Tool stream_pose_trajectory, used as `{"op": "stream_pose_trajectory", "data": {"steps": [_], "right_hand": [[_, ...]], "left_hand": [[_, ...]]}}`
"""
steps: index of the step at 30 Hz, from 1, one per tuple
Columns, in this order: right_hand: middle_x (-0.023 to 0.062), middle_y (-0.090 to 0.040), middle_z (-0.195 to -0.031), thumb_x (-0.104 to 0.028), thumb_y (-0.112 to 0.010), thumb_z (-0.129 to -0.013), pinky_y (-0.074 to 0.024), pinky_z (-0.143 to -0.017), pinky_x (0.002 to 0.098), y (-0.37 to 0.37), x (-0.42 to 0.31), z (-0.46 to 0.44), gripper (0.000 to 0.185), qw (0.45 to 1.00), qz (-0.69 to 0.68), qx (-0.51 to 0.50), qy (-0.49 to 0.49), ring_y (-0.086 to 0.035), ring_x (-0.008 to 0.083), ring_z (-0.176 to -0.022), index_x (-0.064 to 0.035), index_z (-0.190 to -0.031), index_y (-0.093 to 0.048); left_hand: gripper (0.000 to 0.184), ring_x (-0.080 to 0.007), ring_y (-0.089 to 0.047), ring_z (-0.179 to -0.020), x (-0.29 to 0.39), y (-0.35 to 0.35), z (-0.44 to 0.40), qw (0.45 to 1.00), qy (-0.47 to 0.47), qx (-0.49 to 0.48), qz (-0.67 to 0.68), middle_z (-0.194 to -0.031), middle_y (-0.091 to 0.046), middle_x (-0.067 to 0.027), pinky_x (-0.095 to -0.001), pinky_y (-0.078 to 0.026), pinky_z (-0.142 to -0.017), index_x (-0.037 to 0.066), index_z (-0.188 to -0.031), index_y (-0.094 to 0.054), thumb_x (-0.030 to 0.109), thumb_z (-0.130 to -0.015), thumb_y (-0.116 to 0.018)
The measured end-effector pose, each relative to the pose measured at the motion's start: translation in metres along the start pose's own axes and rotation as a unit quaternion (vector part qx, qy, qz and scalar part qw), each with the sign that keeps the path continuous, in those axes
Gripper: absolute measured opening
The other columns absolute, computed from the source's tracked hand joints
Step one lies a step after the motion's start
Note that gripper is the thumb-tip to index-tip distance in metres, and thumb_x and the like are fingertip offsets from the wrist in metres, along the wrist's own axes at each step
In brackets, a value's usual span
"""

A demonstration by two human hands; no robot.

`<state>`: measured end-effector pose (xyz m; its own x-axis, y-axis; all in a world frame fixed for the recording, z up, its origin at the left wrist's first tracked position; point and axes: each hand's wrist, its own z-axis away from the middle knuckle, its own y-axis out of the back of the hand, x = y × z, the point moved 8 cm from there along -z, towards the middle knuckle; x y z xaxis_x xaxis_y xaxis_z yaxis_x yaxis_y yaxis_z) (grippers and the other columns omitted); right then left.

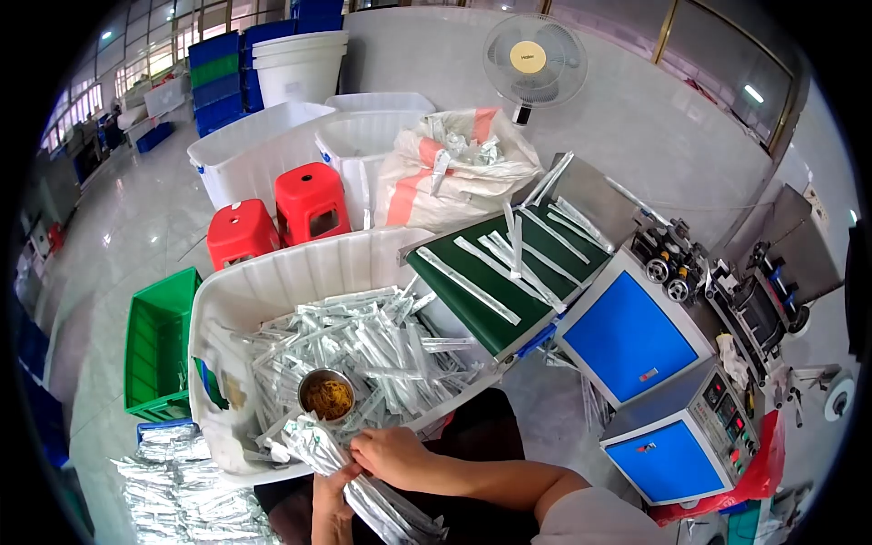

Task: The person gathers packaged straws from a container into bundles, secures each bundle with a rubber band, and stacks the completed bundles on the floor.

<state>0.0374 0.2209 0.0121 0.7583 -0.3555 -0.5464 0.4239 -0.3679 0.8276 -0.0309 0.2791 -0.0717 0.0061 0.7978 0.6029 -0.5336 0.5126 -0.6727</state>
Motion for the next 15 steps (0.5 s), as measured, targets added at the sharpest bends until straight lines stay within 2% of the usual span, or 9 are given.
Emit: {"op": "stream_pose_trajectory", "data": {"steps": [4,6,7,8,10,12,15], "right_hand": [[0.0120,-0.056,-0.073,-0.013,-0.054,-0.076,-0.0447,-0.055,0.0389,0.013,0.004,0.011,0.010,0.997,-0.067,0.024,0.023,-0.057,0.0308,-0.064,-0.0032,-0.077,-0.051],[0.0132,-0.057,-0.073,-0.012,-0.053,-0.076,-0.0442,-0.057,0.0403,0.020,0.011,0.013,0.011,0.994,-0.102,0.037,-0.014,-0.057,0.0321,-0.065,-0.0022,-0.080,-0.051],[0.0137,-0.057,-0.071,-0.011,-0.053,-0.076,-0.0444,-0.057,0.0413,0.024,0.006,0.014,0.011,0.987,-0.153,0.048,0.019,-0.057,0.0330,-0.064,-0.0010,-0.079,-0.049],[0.0137,-0.057,-0.071,-0.011,-0.053,-0.076,-0.0444,-0.057,0.0413,0.028,0.005,0.014,0.011,0.987,-0.152,0.055,0.019,-0.057,0.0330,-0.064,-0.0010,-0.079,-0.049],[0.0150,-0.058,-0.072,-0.010,-0.052,-0.075,-0.0448,-0.056,0.0420,0.018,0.004,0.017,0.011,0.998,-0.055,-0.035,-0.006,-0.057,0.0334,-0.062,-0.0001,-0.077,-0.048],[0.0152,-0.058,-0.070,-0.010,-0.053,-0.074,-0.0450,-0.054,0.0418,0.026,-0.003,0.021,0.012,0.999,-0.041,-0.003,0.011,-0.057,0.0335,-0.061,0.0000,-0.075,-0.048],[0.0146,-0.058,-0.067,-0.012,-0.053,-0.074,-0.0450,-0.053,0.0412,0.027,-0.003,0.022,0.011,1.000,-0.004,0.016,0.009,-0.057,0.0329,-0.060,-0.0014,-0.075,-0.048]], "left_hand": [[0.046,-0.0222,-0.058,-0.066,-0.004,-0.010,0.005,0.997,0.001,-0.058,-0.053,-0.081,-0.057,-0.0129,-0.0314,-0.050,-0.061,-0.005,-0.100,-0.050,0.002,-0.057,-0.063],[0.047,-0.0220,-0.057,-0.066,0.003,-0.026,0.014,0.993,-0.026,-0.091,-0.065,-0.079,-0.057,-0.0124,-0.0313,-0.049,-0.060,-0.004,-0.100,-0.049,0.004,-0.056,-0.063],[0.049,-0.0218,-0.057,-0.066,0.007,-0.037,0.018,0.989,-0.045,-0.122,-0.074,-0.078,-0.057,-0.0119,-0.0312,-0.049,-0.059,-0.004,-0.101,-0.049,0.005,-0.055,-0.063],[0.051,-0.0217,-0.057,-0.066,0.003,-0.038,0.018,0.987,-0.026,-0.132,-0.091,-0.079,-0.057,-0.0113,-0.0319,-0.049,-0.060,-0.003,-0.102,-0.048,0.005,-0.054,-0.064],[0.048,-0.0216,-0.057,-0.067,0.005,-0.040,0.022,0.989,-0.038,-0.089,-0.116,-0.080,-0.057,-0.0111,-0.0316,-0.048,-0.062,-0.003,-0.100,-0.049,0.004,-0.055,-0.063],[0.044,-0.0220,-0.059,-0.067,0.004,-0.034,0.021,0.994,-0.053,-0.050,-0.084,-0.080,-0.058,-0.0115,-0.0309,-0.050,-0.062,-0.005,-0.098,-0.051,0.000,-0.057,-0.066],[0.039,-0.0226,-0.057,-0.068,0.006,-0.033,0.024,0.991,-0.059,-0.051,-0.108,-0.079,-0.058,-0.0119,-0.0319,-0.048,-0.064,-0.003,-0.095,-0.052,0.001,-0.057,-0.064]]}}
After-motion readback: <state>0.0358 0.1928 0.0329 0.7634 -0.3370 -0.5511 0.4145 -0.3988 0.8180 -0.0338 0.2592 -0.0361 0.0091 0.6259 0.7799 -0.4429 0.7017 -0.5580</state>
